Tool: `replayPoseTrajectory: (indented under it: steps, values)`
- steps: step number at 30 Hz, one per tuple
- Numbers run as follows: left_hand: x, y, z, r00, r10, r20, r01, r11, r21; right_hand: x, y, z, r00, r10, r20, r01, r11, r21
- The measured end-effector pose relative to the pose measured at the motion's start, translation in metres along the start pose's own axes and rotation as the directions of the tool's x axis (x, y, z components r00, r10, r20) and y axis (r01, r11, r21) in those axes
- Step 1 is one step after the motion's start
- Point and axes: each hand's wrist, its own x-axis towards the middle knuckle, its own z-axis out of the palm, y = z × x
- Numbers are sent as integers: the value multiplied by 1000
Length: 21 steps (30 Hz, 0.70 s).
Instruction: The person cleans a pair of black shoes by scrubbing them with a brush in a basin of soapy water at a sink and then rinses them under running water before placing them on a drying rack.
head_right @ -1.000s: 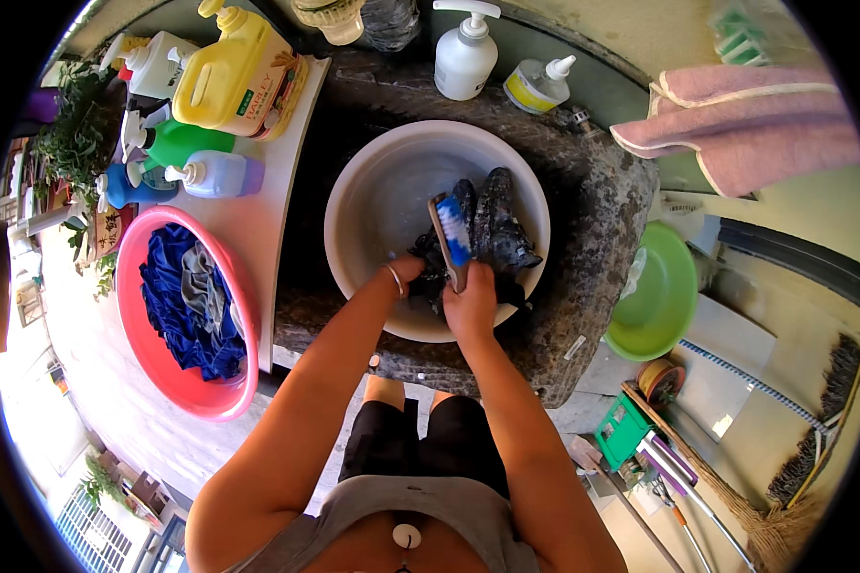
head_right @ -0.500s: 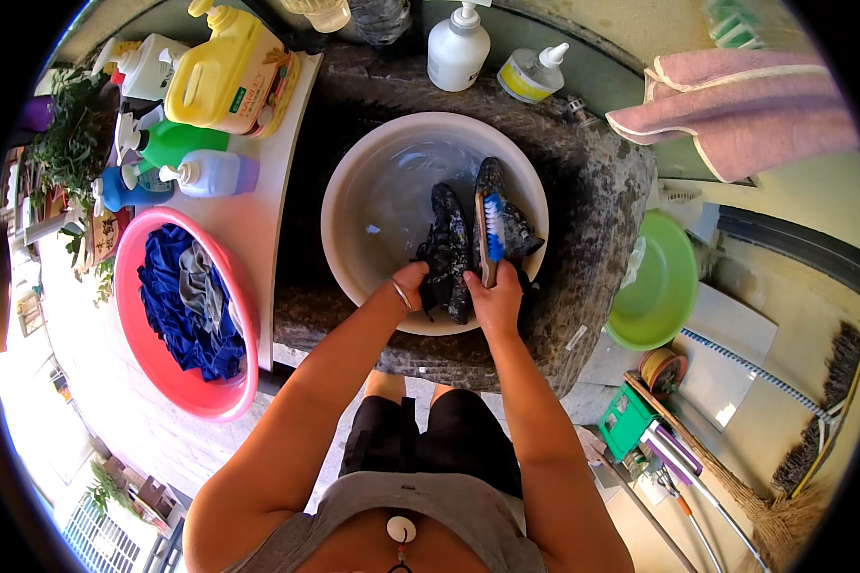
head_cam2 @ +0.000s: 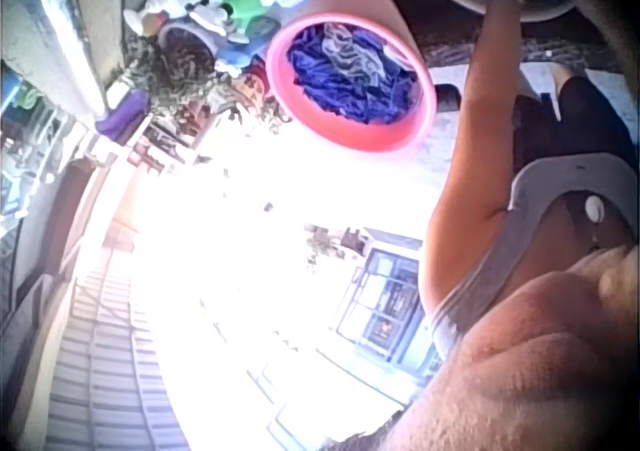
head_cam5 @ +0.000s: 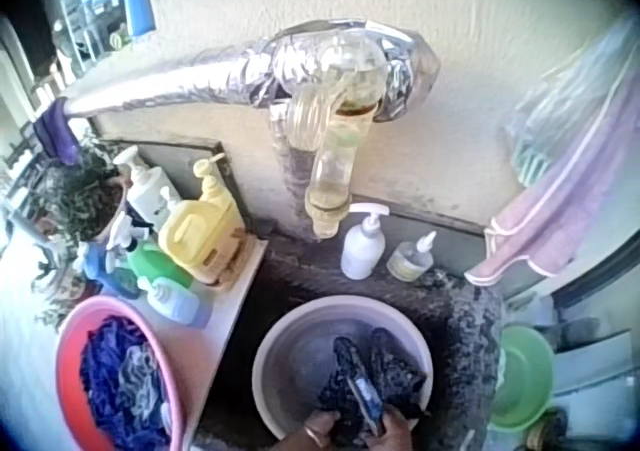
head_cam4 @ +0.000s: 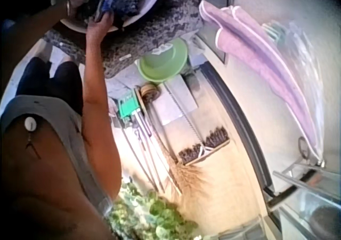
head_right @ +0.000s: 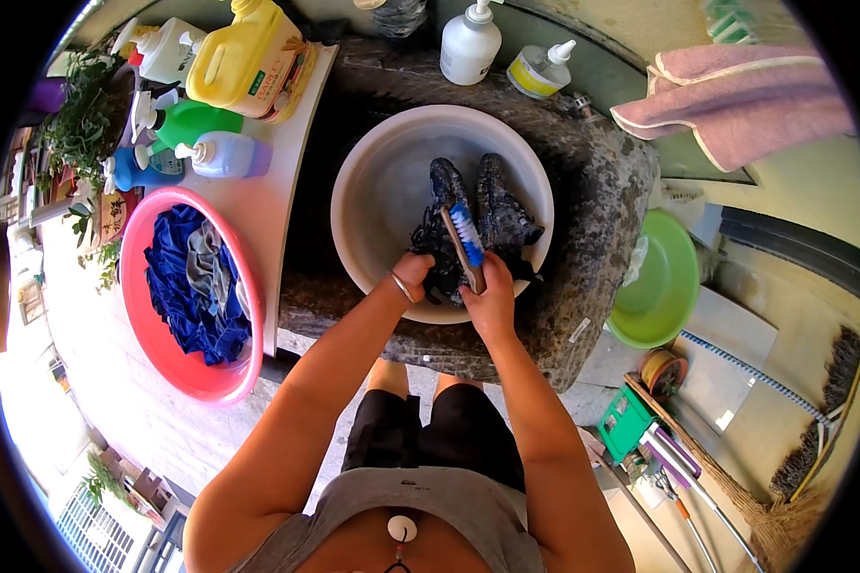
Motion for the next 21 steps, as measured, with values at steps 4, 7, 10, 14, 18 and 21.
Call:
replayPoseTrajectory:
  steps: [4, 7, 10, 14, 18, 21]
  values:
    - [-10, 5, 3, 993, 82, -86, -78, 996, 42, 1, 0, 6, 990, 138, -33, -133, 984, 121]
    - [-10, 12, -11, 968, 191, -161, -85, 858, 507, 1, -10, 10, 985, 172, -9, -168, 971, 170]
    - [-38, 29, 17, 906, 413, -91, -137, 490, 861, -1, -29, 8, 982, 187, -2, -184, 967, 178]
    - [-69, 37, 29, 740, 655, 155, -315, 133, 940, -2, -43, 23, 992, 128, -21, -125, 986, 109]
    - [-89, 45, 28, 648, 720, 250, -341, -20, 940, 9, -43, 28, 971, 230, 61, -238, 955, 176]
    - [-101, 54, 29, 624, 725, 293, -357, -69, 932, 14, -33, 37, 957, 286, 45, -289, 936, 201]
